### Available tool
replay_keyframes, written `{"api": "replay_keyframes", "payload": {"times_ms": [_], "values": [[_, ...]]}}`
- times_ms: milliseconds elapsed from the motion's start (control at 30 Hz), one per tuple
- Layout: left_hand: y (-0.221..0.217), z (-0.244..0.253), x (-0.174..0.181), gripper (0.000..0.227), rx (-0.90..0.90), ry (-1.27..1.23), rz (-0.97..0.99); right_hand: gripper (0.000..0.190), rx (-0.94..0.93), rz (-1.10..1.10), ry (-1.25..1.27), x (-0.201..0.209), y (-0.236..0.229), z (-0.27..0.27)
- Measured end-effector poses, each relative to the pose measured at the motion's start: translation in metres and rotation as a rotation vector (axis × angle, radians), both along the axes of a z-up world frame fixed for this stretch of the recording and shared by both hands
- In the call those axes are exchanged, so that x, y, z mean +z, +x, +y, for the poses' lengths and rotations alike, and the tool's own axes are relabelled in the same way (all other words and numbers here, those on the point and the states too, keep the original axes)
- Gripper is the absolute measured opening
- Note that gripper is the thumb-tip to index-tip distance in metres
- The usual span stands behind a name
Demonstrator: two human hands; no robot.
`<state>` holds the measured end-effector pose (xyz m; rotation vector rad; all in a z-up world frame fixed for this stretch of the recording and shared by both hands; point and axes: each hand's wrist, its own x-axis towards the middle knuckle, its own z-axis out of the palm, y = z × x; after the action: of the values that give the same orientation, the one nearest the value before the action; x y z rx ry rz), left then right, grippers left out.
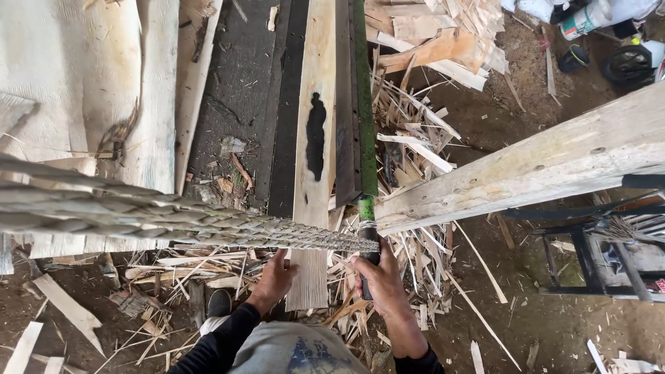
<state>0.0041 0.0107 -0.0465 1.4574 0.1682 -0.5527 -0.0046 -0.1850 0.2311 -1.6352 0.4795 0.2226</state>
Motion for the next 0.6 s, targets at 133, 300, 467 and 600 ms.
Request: {"api": "replay_keyframes", "payload": {"times_ms": [133, 300, 467, 600], "values": [[0.010, -0.004, -0.008, 0.039, 0.008, 0.149, -0.094, 0.068, 0.007, -0.023, 0.007, -0.004, -0.001, -0.003], [0.006, -0.015, -0.044, 0.026, -0.123, 0.161, 0.108, 0.064, 0.015, -0.001, -0.030, -0.015, -0.002, -0.008], [0.002, -0.010, -0.033, 0.045, -0.156, 0.355, -0.366, 0.065, 0.027, 0.010, -0.042, -0.011, -0.002, -0.001], [0.002, -0.004, -0.011, 0.091, -0.191, 0.171, -0.447, 0.064, 0.008, 0.043, -0.062, -0.003, -0.001, 0.002]]}}
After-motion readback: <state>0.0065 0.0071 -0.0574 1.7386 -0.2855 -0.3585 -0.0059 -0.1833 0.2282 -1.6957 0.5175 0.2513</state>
